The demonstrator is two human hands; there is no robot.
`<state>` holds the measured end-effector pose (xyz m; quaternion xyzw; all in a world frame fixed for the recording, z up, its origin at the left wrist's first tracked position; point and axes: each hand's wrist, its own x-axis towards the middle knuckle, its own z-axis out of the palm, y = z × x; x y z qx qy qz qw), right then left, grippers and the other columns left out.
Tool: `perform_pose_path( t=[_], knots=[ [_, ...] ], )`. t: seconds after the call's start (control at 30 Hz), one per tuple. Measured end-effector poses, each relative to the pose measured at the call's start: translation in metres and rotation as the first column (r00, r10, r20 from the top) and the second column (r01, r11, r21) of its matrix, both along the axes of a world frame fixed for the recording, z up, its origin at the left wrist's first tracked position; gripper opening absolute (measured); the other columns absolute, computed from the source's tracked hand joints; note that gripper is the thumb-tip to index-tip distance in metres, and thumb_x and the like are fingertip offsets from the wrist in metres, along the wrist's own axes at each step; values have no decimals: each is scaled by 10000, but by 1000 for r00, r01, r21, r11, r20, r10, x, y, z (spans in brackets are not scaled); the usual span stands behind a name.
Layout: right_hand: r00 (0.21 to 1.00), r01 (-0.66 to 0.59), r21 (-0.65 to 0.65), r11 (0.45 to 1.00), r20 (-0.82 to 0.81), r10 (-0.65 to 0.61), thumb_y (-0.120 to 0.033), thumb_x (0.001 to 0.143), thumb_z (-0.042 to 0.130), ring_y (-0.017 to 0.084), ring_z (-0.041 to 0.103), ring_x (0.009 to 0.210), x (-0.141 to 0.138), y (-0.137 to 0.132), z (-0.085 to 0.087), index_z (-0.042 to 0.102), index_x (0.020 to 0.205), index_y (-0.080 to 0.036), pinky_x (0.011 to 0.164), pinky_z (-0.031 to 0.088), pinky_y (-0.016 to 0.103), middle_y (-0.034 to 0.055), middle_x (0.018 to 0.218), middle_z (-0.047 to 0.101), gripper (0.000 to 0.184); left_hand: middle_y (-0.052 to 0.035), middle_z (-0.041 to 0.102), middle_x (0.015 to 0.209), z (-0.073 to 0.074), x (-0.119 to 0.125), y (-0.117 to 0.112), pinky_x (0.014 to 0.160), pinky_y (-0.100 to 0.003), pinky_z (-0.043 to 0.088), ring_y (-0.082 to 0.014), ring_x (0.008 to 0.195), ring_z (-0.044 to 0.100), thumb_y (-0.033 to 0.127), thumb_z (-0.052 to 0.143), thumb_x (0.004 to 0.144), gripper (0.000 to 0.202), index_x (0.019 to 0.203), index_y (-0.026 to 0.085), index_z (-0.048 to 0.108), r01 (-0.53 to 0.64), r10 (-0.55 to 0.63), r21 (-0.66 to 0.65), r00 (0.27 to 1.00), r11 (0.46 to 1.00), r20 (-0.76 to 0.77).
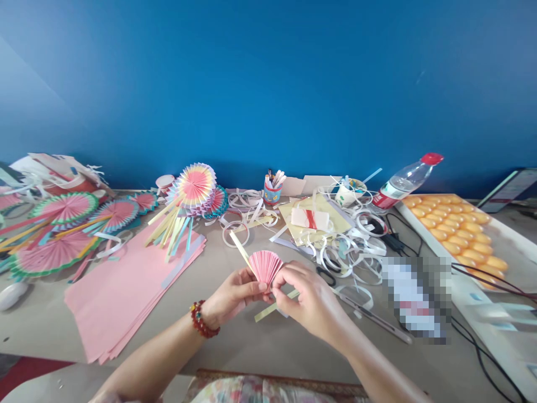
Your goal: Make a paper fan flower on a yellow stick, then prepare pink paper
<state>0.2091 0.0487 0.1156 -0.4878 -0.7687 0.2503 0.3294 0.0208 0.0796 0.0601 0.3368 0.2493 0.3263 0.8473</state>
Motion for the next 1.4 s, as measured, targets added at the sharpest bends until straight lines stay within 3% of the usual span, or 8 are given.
perform_pose_path(
  t=[0.37, 0.57, 0.83, 1.07, 1.13, 1.2, 1.3, 1.4],
  knots=[
    [999, -36, -21, 999, 34, 37, -96, 815, 546, 142, 589, 743, 11, 2, 2, 547, 757, -222, 687, 430, 237, -21, 763, 624, 138, -36, 674, 778, -5, -1, 2, 749, -276, 545, -107, 653, 627, 219, 795, 764, 179, 867, 106, 702, 11, -13, -82, 1000, 997, -19],
    [997, 21, 3, 1000, 81, -21, -233, 794, 700, 154, 607, 760, 4, -2, -5, 548, 825, -221, 657, 416, 242, -10, 832, 651, 156, -42, 687, 837, -4, -1, 1, 721, -223, 523, -104, 704, 631, 230, 801, 760, 218, 919, 111, 709, -4, 2, -71, 1000, 997, -28],
    [992, -32, -14, 999, 124, 34, -131, 851, 540, 127, 588, 680, 20, 3, 3, 534, 759, -227, 603, 419, 214, -25, 744, 620, 132, -33, 647, 767, -6, -3, 3, 746, -274, 548, -104, 649, 614, 227, 797, 757, 195, 850, 96, 687, 39, -41, -106, 999, 994, -16],
    [956, 209, 132, 969, 180, -231, -243, 912, 490, 159, 634, 714, 77, 27, 3, 597, 846, -237, 619, 460, 235, 11, 802, 682, 126, -34, 643, 733, -7, -3, 5, 715, -274, 553, -99, 610, 605, 214, 808, 736, 188, 800, 97, 676, 86, -86, -155, 996, 984, 5],
    [896, 309, 263, 914, 242, -373, -259, 923, 469, 177, 659, 732, 94, 37, -8, 655, 943, -228, 615, 465, 254, 47, 901, 723, 190, -37, 640, 733, -8, -2, 5, 716, -275, 554, -99, 613, 601, 217, 812, 730, 196, 806, 93, 681, 100, -99, -162, 995, 982, 11],
    [790, 315, 324, 892, 431, -436, -211, 907, 448, 215, 678, 731, 108, 44, -21, 681, 1096, -212, 596, 458, 287, 79, 909, 744, 301, -36, 635, 723, -9, -2, 5, 712, -268, 551, -96, 612, 594, 215, 814, 726, 203, 814, 89, 682, 110, -109, -161, 994, 981, 16],
    [676, 371, 336, 866, 541, -500, -181, 889, 455, 238, 679, 669, 118, 49, -35, 718, 1074, -196, 553, 456, 318, 92, 886, 754, 322, -37, 637, 727, -8, -2, 4, 709, -264, 549, -92, 608, 591, 204, 811, 732, 203, 836, 87, 681, 123, -122, -151, 992, 981, 19],
    [767, 342, 332, 879, 442, -465, -151, 889, 428, 256, 693, 868, 114, 43, -35, 720, 1051, -202, 694, 522, 346, 100, 1059, 727, 338, -38, 637, 733, -8, -3, 5, 715, -274, 550, -96, 614, 593, 199, 811, 732, 200, 837, 88, 681, 121, -120, -146, 993, 982, 16]
  ],
)
